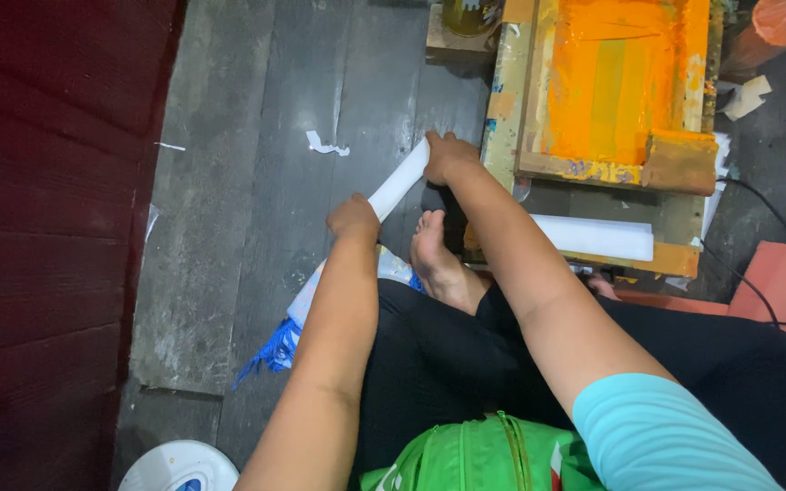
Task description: Preparing a screen printing frame by carefully aligning and sticking thin strips of material onto the screen surface.
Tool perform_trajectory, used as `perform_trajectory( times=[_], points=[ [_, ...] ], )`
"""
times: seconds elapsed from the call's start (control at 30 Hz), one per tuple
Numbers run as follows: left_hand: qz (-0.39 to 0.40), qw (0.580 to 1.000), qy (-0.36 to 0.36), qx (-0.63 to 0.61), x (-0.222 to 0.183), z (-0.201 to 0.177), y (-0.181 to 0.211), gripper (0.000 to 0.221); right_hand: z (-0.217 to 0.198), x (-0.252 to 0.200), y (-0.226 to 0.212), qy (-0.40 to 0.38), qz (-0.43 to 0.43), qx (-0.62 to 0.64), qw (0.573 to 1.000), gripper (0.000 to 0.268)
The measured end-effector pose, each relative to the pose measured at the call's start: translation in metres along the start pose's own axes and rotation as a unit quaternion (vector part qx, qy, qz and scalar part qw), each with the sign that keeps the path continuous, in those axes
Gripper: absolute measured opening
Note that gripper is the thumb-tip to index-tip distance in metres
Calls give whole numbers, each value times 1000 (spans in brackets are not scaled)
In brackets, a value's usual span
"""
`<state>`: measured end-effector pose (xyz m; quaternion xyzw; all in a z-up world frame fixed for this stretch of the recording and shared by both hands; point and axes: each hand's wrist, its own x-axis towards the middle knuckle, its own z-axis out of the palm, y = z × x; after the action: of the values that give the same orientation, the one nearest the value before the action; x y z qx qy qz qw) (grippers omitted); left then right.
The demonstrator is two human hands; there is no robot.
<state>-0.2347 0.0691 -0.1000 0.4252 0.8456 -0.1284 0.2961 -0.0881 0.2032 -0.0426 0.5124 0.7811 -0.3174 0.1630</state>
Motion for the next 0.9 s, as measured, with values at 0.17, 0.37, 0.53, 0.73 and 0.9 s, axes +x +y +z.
perform_trajectory(
  times=[0.17,0.37,0.53,0.73,0.9],
  points=[
    [0,1000,-15,9,-25,-23,5,40,-4,-11,-4,4,-7,-6,1000,77],
    [-26,999,-21,2,-26,-29,8,28,-9,-20,-8,3,-11,0,1000,77],
    [-33,999,-27,25,-38,-38,11,28,-9,-21,-7,5,-11,9,1000,75],
    [-33,999,-34,18,-39,-41,12,30,-7,-15,-6,7,-7,14,1000,80],
    [-30,999,-41,11,-39,-42,11,27,6,1,1,17,-1,8,1000,81]
  ],
)
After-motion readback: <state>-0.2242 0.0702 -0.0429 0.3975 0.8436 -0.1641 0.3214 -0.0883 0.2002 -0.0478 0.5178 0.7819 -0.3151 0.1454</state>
